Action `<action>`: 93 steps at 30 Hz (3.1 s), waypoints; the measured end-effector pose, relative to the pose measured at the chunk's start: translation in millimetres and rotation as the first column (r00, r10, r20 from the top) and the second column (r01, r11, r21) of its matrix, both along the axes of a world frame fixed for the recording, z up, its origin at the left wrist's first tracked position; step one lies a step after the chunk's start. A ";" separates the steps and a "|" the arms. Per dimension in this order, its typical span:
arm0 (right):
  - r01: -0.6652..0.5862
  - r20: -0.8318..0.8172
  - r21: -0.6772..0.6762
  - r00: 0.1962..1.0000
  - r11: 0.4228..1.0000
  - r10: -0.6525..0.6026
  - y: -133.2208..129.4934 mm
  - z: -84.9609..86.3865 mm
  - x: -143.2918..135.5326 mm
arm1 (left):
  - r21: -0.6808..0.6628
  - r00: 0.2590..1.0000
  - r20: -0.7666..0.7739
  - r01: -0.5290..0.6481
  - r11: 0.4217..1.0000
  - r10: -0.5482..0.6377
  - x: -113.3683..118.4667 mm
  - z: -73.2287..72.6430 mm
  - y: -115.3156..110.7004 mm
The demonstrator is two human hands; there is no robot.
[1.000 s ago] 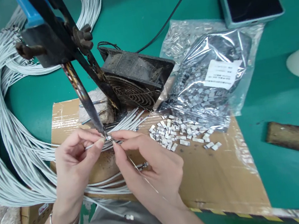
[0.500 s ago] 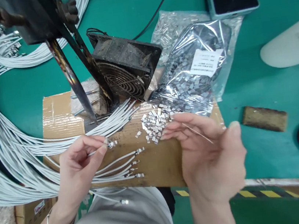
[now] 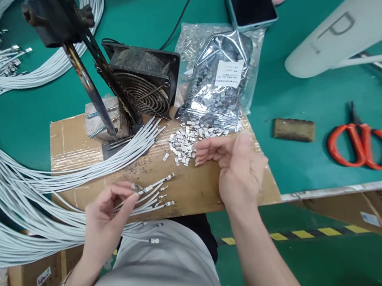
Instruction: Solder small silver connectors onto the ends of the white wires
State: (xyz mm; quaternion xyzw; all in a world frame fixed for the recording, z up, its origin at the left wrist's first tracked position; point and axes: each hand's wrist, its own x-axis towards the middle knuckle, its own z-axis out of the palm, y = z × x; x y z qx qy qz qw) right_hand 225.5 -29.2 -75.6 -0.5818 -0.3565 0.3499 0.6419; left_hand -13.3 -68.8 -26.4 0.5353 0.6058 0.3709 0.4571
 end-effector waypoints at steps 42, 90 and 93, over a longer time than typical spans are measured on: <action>-0.159 0.646 -0.140 0.734 0.977 0.212 2.7 4.4 -29.1 | -0.084 0.793 -0.018 0.605 0.792 -0.608 -9.4 8.7 8.8; -0.568 0.004 -0.100 0.821 0.817 0.571 -19.8 52.3 -55.0 | -0.382 0.874 0.486 0.209 0.900 0.003 -7.9 7.6 26.2; -0.557 0.018 -0.100 0.827 0.824 0.562 -20.3 52.3 -54.8 | -0.389 0.897 0.442 0.192 0.901 -0.001 -8.0 7.3 25.1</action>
